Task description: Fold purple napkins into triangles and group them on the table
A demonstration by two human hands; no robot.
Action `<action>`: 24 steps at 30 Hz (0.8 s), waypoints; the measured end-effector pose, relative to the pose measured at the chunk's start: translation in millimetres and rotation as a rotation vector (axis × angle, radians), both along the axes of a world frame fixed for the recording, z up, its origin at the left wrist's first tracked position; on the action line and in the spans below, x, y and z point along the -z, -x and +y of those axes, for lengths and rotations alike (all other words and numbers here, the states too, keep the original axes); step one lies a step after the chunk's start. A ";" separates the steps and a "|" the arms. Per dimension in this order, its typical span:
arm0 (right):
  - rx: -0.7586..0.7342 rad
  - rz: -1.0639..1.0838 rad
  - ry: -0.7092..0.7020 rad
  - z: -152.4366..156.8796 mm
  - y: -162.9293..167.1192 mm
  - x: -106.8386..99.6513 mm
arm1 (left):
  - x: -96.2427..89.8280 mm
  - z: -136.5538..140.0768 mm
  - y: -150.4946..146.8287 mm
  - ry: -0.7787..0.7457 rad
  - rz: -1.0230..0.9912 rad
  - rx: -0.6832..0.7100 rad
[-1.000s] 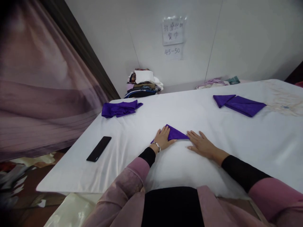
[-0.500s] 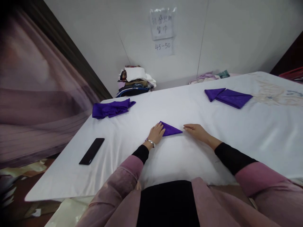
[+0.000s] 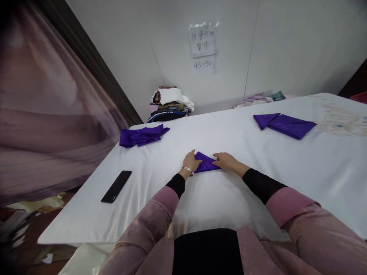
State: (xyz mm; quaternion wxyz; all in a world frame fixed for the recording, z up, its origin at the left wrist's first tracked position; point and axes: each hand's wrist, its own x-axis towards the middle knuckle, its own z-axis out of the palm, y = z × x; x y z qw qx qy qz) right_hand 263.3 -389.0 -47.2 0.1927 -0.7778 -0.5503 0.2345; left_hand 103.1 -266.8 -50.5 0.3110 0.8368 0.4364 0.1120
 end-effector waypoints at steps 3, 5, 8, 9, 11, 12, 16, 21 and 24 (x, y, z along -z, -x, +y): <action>-0.004 0.039 -0.029 3.7 3.7 -0.6 | -5.3 5.3 -2.2 0.123 -0.035 0.007; -0.009 0.078 -0.049 4.5 6.9 -2.6 | -12.3 4.7 -1.2 0.154 -0.068 0.073; -0.054 0.232 -0.130 3.8 10.6 -7.7 | -27.3 -0.3 4.0 0.180 -0.140 0.187; -0.081 0.318 -0.174 3.0 11.4 -9.8 | -32.7 -2.3 6.2 0.182 -0.174 0.229; -0.135 0.491 -0.244 0.1 12.6 -14.9 | -42.4 -6.2 10.5 0.144 -0.259 0.301; -0.154 0.554 -0.258 -2.0 13.3 -18.0 | -46.5 -8.3 12.2 0.106 -0.298 0.330; -0.195 0.630 -0.289 -13.9 18.6 -34.2 | -57.2 -20.7 13.2 -0.038 -0.384 0.442; -0.169 0.558 -0.324 -34.2 17.1 -53.1 | -64.3 -40.8 5.5 -0.143 -0.435 0.544; -0.101 0.490 -0.290 -51.1 -7.5 -58.8 | -60.8 -44.7 5.7 -0.235 -0.509 0.518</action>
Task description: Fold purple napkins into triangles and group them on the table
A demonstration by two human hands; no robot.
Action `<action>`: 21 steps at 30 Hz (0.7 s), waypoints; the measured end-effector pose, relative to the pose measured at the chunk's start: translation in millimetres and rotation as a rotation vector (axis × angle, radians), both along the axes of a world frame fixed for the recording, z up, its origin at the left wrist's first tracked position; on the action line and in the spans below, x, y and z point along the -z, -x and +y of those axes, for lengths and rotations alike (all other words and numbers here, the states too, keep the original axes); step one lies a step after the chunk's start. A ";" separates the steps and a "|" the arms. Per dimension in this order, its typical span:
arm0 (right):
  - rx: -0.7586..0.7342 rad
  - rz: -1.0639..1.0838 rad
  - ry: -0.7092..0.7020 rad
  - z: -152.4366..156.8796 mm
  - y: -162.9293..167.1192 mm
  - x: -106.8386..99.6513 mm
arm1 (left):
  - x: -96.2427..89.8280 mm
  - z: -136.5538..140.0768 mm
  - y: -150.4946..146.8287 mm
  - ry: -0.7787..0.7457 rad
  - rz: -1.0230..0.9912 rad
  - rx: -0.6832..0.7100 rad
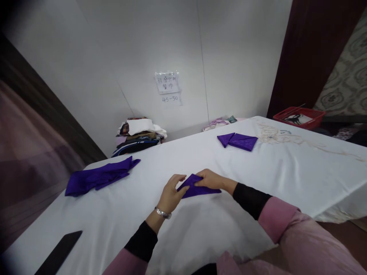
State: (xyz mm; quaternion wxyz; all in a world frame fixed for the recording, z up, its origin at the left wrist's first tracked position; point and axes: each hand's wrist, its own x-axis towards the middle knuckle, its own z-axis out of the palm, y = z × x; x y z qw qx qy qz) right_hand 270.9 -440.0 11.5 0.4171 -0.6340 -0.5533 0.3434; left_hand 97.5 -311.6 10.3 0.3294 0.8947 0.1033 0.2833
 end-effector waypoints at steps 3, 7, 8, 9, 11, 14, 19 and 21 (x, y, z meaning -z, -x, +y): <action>0.194 -0.152 0.030 -22.1 -47.4 -4.9 | 18.1 1.6 7.8 -0.034 -0.006 -0.046; 0.590 -0.538 -0.003 -54.7 -123.0 -13.4 | 56.5 -1.7 21.4 -0.027 0.110 -0.019; 0.685 -0.654 -0.018 -61.8 -139.7 -13.8 | 64.7 -4.2 23.8 -0.031 0.136 -0.009; 0.762 -0.763 -0.034 -67.9 -154.7 -12.5 | 71.3 -6.9 25.5 -0.042 0.159 -0.001; 0.858 -0.944 -0.054 -77.3 -178.4 -2.8 | 79.0 -12.0 27.4 -0.075 0.186 0.004; 0.817 -1.089 0.005 -85.3 -198.8 29.4 | 80.2 -15.3 28.2 -0.107 0.186 0.004; 0.578 -1.154 0.123 -92.0 -206.3 86.4 | 78.5 -13.0 29.1 -0.106 0.157 -0.010; 0.581 -1.181 0.120 -93.4 -207.3 95.6 | 79.2 -12.4 29.4 -0.103 0.154 -0.021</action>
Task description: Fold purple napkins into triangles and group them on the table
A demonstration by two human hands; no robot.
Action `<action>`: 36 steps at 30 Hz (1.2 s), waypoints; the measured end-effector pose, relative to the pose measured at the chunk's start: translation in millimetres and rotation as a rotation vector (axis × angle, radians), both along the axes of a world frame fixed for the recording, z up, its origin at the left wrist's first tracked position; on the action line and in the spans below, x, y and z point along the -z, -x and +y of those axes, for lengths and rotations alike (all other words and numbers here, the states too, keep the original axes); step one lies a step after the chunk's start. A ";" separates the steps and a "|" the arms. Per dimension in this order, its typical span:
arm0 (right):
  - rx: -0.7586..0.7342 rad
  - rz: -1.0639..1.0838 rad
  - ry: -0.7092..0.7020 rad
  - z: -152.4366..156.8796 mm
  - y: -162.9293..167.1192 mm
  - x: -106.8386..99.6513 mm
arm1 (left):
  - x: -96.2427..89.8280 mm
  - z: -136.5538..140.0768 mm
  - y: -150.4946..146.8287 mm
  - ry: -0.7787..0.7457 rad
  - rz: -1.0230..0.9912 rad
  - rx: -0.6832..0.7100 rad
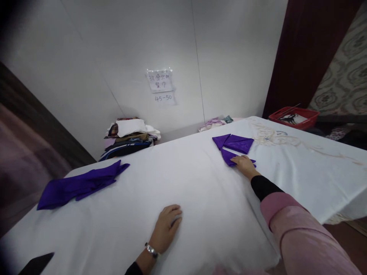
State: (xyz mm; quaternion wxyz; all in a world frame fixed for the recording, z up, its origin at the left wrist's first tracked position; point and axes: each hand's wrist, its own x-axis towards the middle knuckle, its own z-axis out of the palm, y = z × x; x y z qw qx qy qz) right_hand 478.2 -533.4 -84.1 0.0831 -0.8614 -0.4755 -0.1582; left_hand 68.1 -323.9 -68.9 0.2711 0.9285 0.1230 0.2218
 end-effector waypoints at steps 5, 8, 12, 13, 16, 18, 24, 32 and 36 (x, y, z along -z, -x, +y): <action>0.091 -0.047 -0.028 0.8 -9.5 0.0 | -0.7 -0.1 0.4 0.000 0.013 -0.004; 0.123 -0.054 -0.035 2.8 -16.0 -1.0 | -1.2 0.1 0.6 -0.007 0.021 -0.005; 0.066 -0.049 -0.013 4.9 -18.8 -0.3 | -0.2 0.6 0.6 -0.012 0.022 -0.011; 0.057 -0.050 -0.009 5.3 -18.9 -0.3 | 0.0 0.7 0.6 -0.012 0.023 -0.013; 0.043 -0.052 -0.005 6.4 -19.6 -1.2 | -0.1 0.9 1.0 -0.011 0.030 -0.007; 0.036 -0.050 -0.003 7.1 -20.9 -1.8 | -0.4 1.1 1.3 -0.010 0.033 -0.006; 0.054 -0.050 -0.003 7.0 -23.1 -0.7 | 1.8 2.8 1.5 -0.009 0.041 -0.003; 0.155 -0.135 -0.029 -15.0 -7.2 -2.1 | 6.0 6.4 2.9 -0.017 0.056 0.008; 0.262 -0.162 -0.008 -27.4 -4.7 -3.3 | 8.0 8.2 3.1 -0.026 0.050 0.014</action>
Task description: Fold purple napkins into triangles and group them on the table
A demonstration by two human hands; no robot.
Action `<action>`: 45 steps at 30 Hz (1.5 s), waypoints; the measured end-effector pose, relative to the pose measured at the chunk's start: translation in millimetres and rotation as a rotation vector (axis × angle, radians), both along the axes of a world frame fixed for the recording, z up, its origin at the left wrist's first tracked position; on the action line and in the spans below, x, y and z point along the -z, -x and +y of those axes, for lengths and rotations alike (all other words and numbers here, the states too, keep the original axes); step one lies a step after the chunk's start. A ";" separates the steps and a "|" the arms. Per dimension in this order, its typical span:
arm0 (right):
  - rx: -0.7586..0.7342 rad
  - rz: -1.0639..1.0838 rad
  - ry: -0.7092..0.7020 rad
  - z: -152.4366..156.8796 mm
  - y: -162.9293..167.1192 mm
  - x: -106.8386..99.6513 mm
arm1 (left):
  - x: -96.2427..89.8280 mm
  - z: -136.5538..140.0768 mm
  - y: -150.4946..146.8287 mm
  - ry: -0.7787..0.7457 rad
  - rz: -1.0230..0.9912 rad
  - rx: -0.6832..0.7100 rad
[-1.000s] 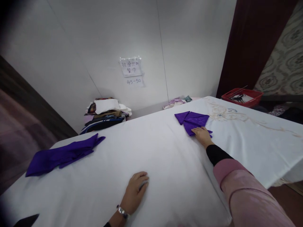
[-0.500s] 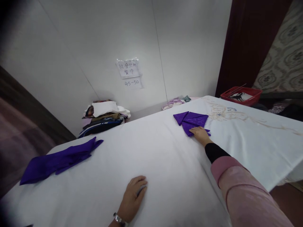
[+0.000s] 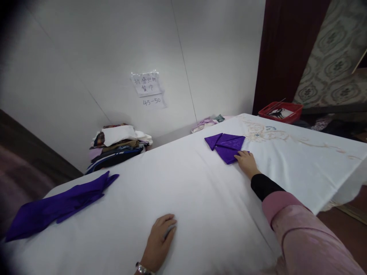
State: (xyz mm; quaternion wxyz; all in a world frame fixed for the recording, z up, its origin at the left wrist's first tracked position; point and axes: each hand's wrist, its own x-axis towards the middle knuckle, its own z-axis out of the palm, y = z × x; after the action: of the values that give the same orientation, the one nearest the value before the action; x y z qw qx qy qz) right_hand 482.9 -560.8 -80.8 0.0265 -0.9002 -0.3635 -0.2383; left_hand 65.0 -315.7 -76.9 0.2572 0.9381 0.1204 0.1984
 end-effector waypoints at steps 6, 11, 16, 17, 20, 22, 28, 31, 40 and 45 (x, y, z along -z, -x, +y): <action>-0.023 0.026 0.021 4.5 -7.1 3.4 | -0.2 -0.9 0.0 -0.012 -0.017 -0.007; -0.023 -0.015 0.012 6.3 -11.0 7.3 | 0.0 -1.6 0.0 -0.028 -0.028 0.004; -0.027 -0.046 -0.008 4.8 -7.1 8.7 | 0.8 -0.2 -0.4 -0.048 -0.042 0.007; -0.031 -0.049 -0.009 4.9 -5.6 8.5 | 1.1 0.3 -0.6 -0.052 -0.043 0.009; -0.032 -0.019 0.005 5.9 -2.2 7.2 | 2.4 1.8 -0.8 -0.064 -0.053 0.018; -0.020 0.027 0.000 6.8 -1.2 5.9 | 3.4 2.2 -0.5 -0.067 -0.064 0.022; -0.016 0.168 -0.189 7.8 7.7 0.2 | 3.5 0.9 0.5 -0.060 -0.065 0.014; 0.065 0.578 -0.761 8.6 18.1 -0.5 | 3.0 0.4 -0.4 -0.054 -0.066 0.014; 0.269 1.241 -1.286 14.6 34.9 -3.8 | 2.9 -0.2 -2.3 -0.046 -0.091 0.020; 0.357 1.331 -1.329 15.5 24.1 -15.8 | 0.8 -2.8 -1.5 -0.041 -0.093 0.024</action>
State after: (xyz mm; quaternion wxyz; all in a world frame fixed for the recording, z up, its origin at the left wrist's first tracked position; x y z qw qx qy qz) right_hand 458.8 -545.3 -65.0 0.6965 -0.6942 0.0781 0.1641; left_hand 66.5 -318.5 -77.8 0.2458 0.9342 0.0929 0.2412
